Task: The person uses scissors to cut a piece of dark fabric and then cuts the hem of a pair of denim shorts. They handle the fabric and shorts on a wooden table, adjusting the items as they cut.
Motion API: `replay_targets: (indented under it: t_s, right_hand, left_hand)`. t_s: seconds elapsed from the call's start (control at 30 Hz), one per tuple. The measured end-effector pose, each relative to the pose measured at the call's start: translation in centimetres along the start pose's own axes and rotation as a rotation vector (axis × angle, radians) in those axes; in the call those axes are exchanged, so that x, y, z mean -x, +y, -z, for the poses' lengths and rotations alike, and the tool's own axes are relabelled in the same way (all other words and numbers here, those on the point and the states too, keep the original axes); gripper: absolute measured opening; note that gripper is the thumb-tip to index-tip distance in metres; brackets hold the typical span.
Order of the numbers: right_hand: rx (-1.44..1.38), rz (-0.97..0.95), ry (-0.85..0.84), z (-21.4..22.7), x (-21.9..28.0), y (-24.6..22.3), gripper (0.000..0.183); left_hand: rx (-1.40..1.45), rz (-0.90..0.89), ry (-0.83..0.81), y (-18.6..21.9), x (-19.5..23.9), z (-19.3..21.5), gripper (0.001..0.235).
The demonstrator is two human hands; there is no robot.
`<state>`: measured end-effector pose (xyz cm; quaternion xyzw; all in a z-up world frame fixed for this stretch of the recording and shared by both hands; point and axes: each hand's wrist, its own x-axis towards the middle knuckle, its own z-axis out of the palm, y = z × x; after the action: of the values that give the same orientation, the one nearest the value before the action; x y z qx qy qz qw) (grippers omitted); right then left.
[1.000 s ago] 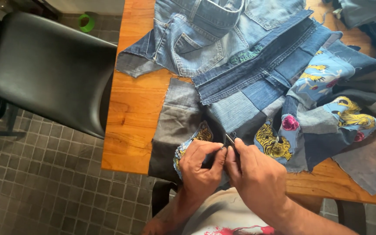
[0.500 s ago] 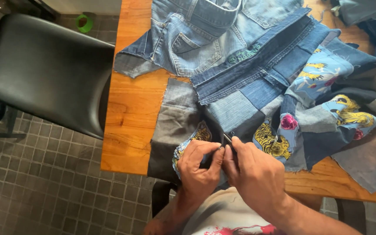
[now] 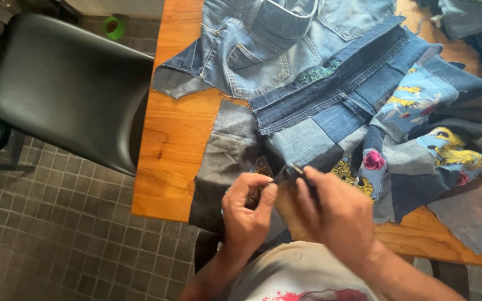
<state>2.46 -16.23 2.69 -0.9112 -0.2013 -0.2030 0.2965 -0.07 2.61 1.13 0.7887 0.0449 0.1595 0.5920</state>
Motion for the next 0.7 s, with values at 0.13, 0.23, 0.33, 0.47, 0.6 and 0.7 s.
replay_targets:
  t_s: [0.13,0.23,0.33,0.47,0.6,0.7]
  right_hand:
    - [-0.086,0.092,0.073,-0.5,-1.7,5.6,0.026]
    - [-0.11,0.091,-0.023,-0.3,-1.6,9.1,0.03]
    - [-0.119,0.165,-0.169,0.8,-1.8,12.1,0.031]
    - [-0.094,0.199,-0.25,2.0,-2.2,14.8,0.036]
    - [-0.115,0.231,-0.177,4.2,-3.0,11.5,0.033]
    - [-0.082,0.246,-0.087,4.5,-1.8,7.1,0.03]
  left_hand:
    - [0.162,0.14,-0.002,-2.5,-1.1,1.1,0.012]
    - [0.238,0.292,-0.064,-5.8,-2.4,2.0,0.01]
    - [0.341,0.411,-0.164,-6.7,-3.6,2.2,0.012]
    - [0.334,0.419,-0.386,-3.9,-4.2,1.8,0.024]
    - [-0.182,0.227,-0.305,-0.3,-4.2,0.8,0.039]
    - [-0.243,0.111,-0.198,-0.9,-2.9,-0.1,0.027]
